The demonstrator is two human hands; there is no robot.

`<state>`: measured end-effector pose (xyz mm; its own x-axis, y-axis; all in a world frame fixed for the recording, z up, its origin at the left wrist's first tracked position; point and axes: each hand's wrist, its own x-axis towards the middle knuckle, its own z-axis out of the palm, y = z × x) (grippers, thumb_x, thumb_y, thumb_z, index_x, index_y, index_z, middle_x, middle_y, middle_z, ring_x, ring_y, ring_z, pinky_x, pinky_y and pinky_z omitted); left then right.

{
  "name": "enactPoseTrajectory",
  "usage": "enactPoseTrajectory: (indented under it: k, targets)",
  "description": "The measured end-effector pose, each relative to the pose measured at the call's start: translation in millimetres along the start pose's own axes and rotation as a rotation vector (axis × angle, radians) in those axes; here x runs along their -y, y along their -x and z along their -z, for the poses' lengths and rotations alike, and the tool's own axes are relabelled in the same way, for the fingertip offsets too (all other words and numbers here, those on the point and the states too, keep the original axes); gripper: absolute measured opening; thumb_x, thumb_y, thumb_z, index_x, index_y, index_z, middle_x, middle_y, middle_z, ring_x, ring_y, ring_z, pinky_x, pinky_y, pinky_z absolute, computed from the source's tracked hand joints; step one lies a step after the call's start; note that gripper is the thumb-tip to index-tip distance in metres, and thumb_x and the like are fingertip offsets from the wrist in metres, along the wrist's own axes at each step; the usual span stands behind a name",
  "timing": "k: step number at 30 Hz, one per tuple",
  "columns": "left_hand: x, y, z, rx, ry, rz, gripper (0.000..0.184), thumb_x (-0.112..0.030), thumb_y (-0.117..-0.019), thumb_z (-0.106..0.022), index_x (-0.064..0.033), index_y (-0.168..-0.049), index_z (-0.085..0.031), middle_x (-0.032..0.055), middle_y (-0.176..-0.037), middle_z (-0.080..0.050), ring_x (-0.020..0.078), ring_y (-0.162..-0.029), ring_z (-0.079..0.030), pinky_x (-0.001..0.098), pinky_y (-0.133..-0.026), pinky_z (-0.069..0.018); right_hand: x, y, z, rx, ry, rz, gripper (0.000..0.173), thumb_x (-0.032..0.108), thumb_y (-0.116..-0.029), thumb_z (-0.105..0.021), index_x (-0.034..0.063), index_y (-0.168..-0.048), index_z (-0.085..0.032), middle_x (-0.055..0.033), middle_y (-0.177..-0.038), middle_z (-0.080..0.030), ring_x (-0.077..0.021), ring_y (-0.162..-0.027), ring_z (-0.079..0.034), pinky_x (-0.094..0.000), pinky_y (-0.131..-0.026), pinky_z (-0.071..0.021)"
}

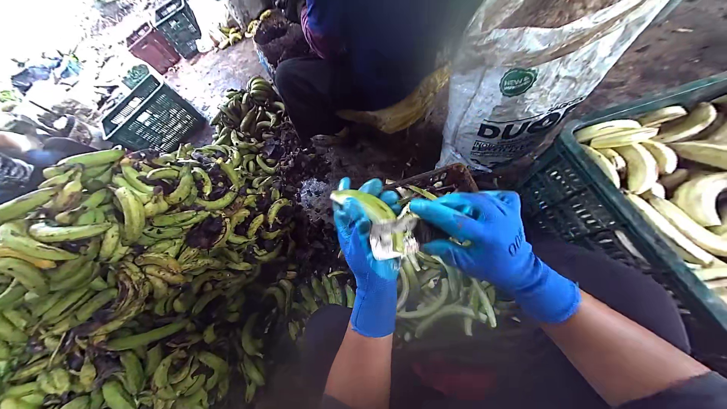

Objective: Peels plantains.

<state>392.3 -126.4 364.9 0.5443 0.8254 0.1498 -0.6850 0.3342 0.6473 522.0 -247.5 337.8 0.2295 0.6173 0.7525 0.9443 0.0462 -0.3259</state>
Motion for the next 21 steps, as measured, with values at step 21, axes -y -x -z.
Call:
enactPoseTrajectory:
  k: [21]
  targets:
    - [-7.9, 0.9, 6.6, 0.091, -0.312, 0.164, 0.046, -0.02, -0.1072, -0.025, -0.0108, -0.143, -0.053, 0.0051, -0.127, -0.066, 0.0113, -0.106, -0.066, 0.0291, -0.088, -0.0563, -6.7, -6.2, -8.0, 0.017, -0.079, -0.097, 0.051, 0.06, -0.0982, -0.051, 0.0299, -0.136, -0.067, -0.0085, -0.12, -0.072, -0.0237, -0.108, -0.067, -0.0523, -0.086, -0.0456]
